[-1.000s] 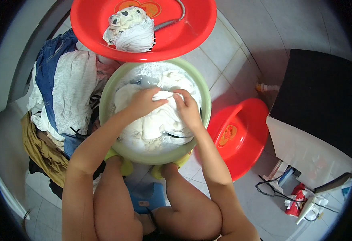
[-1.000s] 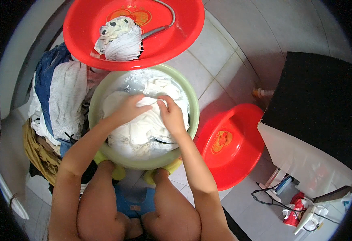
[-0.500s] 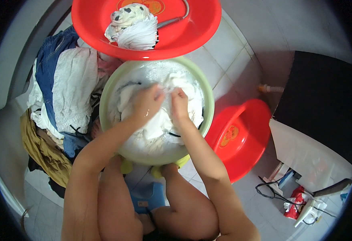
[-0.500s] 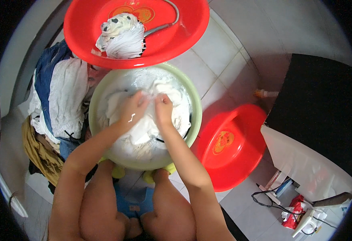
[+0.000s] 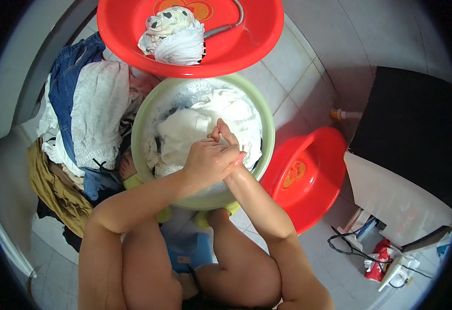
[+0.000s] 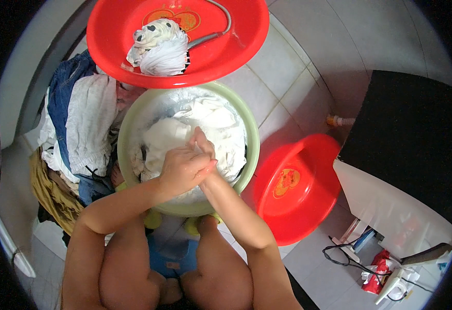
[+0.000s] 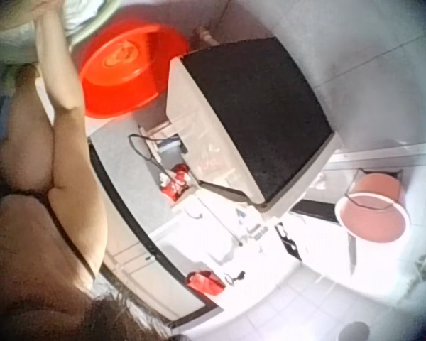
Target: The person washes clothes by scrubbing and wringing them by hand in a basin of soapy water and placing wrung garments into another basin.
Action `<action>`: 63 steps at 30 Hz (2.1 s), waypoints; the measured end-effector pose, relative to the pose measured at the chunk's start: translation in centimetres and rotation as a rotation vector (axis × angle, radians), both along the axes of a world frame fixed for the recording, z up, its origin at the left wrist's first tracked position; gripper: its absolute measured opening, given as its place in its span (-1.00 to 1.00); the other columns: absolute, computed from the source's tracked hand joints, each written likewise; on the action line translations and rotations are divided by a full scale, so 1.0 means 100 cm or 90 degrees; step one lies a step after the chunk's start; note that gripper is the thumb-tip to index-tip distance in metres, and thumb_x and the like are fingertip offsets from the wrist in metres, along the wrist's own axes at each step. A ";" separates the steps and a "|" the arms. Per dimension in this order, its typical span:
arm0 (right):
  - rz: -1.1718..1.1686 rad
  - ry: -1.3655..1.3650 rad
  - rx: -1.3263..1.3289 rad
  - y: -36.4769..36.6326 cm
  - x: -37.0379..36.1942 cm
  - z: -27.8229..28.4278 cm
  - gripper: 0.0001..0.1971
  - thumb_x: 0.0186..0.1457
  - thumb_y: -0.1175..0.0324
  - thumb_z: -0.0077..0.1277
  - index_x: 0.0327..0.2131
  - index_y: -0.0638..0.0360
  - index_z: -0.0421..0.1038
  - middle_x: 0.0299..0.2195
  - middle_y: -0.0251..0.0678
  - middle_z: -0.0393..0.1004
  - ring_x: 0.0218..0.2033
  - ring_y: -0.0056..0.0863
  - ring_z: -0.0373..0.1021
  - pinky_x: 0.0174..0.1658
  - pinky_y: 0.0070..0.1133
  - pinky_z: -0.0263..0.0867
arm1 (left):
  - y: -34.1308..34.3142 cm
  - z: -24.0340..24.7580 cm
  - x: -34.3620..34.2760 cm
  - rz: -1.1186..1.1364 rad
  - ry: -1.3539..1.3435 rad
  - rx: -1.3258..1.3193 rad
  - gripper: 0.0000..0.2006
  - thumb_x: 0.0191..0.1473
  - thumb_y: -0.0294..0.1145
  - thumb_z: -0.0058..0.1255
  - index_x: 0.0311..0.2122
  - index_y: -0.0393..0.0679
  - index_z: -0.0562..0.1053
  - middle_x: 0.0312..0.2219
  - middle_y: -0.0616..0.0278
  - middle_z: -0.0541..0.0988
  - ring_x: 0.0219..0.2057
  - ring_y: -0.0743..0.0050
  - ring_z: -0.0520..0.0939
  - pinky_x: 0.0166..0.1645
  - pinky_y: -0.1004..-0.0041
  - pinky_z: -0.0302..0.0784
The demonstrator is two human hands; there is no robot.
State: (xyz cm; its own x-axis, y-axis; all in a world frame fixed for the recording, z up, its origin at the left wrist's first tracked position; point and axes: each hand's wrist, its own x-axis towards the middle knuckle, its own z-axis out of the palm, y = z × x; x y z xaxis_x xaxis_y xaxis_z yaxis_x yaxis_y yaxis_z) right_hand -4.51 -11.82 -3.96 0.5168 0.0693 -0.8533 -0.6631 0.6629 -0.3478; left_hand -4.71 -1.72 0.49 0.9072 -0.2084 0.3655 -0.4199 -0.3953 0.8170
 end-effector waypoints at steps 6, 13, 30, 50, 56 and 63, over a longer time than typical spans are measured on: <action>0.133 0.041 -0.067 0.024 0.005 0.028 -0.59 0.25 0.08 -0.32 -0.06 0.21 0.28 -0.14 -0.25 0.39 -0.12 -0.39 0.34 -0.07 -0.47 0.26 | 0.030 -0.052 0.039 0.047 0.099 0.090 -0.78 -0.04 -0.31 0.08 -0.63 -0.12 0.40 -0.69 0.07 0.43 -0.65 0.07 0.45 -0.55 0.23 0.32; 0.194 -0.151 -0.210 -0.027 0.033 0.001 -0.71 0.22 0.26 -0.19 -0.08 0.23 0.29 -0.29 -0.37 0.38 -0.29 -0.62 0.28 -0.18 -0.65 0.23 | 0.045 -0.084 0.047 0.101 0.330 -0.089 -0.79 0.09 -0.20 -0.07 -0.29 -0.11 0.40 -0.53 0.05 0.51 -0.47 0.04 0.54 -0.37 0.23 0.39; 0.012 0.006 -0.205 0.007 0.034 -0.021 -0.74 0.12 0.20 -0.06 -0.39 0.24 0.36 -0.47 -0.18 0.42 -0.42 -0.35 0.39 -0.28 -0.45 0.34 | 0.005 -0.058 0.015 0.046 0.227 -0.050 -0.84 -0.07 -0.28 0.10 -0.37 -0.08 0.46 -0.50 0.13 0.53 -0.42 0.12 0.55 -0.33 0.22 0.42; 0.175 0.079 -0.033 0.037 0.001 0.034 -0.60 0.23 0.15 -0.29 0.01 0.22 0.21 -0.13 -0.26 0.39 -0.13 -0.42 0.38 -0.12 -0.45 0.36 | 0.033 -0.051 0.043 0.005 0.058 0.028 -0.80 -0.02 -0.36 0.06 -0.60 -0.19 0.45 -0.69 0.04 0.45 -0.68 0.13 0.49 -0.58 0.28 0.36; 0.291 -0.167 -0.372 -0.024 0.036 0.013 -0.58 0.18 0.03 -0.12 -0.23 0.28 0.36 -0.47 -0.43 0.39 -0.47 -0.66 0.23 -0.37 -0.63 0.23 | 0.054 -0.074 0.063 -0.040 0.349 -0.035 -0.79 0.03 -0.18 0.01 -0.43 -0.08 0.52 -0.56 0.14 0.50 -0.47 0.17 0.54 -0.37 0.33 0.42; 0.634 -0.329 -0.803 -0.027 0.019 -0.035 -0.74 0.09 0.23 -0.03 -0.19 0.15 0.29 -0.42 -0.02 0.45 -0.45 -0.12 0.39 -0.34 -0.34 0.29 | 0.067 -0.102 0.047 -0.173 0.492 0.066 -0.67 0.01 -0.18 0.02 -0.09 0.01 0.44 -0.14 0.07 0.48 -0.10 0.11 0.47 0.02 0.24 0.31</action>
